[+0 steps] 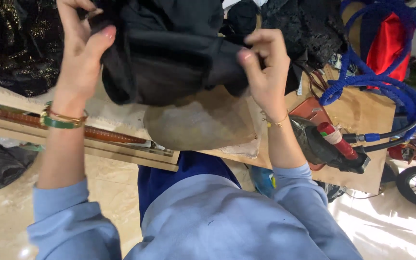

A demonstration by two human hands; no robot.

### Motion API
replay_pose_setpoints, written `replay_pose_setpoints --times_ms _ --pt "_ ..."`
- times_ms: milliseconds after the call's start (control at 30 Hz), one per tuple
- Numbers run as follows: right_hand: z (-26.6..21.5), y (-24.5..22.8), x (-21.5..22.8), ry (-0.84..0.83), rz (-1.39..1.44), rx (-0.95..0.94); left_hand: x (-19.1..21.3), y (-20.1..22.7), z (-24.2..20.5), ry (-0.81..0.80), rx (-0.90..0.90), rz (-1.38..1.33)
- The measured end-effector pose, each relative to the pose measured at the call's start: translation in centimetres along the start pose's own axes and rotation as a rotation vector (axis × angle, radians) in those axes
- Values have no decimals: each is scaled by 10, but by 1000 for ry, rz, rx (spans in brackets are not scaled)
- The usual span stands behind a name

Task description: Ironing black garment pieces on a workbench in a sewing factory environment.

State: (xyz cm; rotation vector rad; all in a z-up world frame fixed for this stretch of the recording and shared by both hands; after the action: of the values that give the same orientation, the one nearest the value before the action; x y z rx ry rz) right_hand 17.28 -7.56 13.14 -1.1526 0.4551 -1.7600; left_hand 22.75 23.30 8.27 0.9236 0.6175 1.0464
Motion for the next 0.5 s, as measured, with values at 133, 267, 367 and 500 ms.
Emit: replay_pose_setpoints --times_ms 133,267,367,500 --pt "6 -12 -9 -245 -146 -66 6 -9 -9 -214 390 199" --pt "3 -20 -15 -299 -125 -27 19 -19 -32 -309 678 510" --pt "0 -30 -21 -295 -88 3 15 -14 -37 -149 571 394" --pt "-1 -23 -23 -297 -130 -97 23 -6 -38 -48 514 315"
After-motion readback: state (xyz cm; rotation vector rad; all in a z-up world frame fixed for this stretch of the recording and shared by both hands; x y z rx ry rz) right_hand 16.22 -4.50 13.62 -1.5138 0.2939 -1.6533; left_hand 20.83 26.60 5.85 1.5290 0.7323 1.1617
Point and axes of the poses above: each hand's wrist, its own z-axis towards the middle knuckle, its own x-axis out of the back of the hand, y = z × x, the point moved 6 cm from there along z, towards the middle knuckle, and after that the axes turned 8 degrees about -y, right-handed, at the moved point
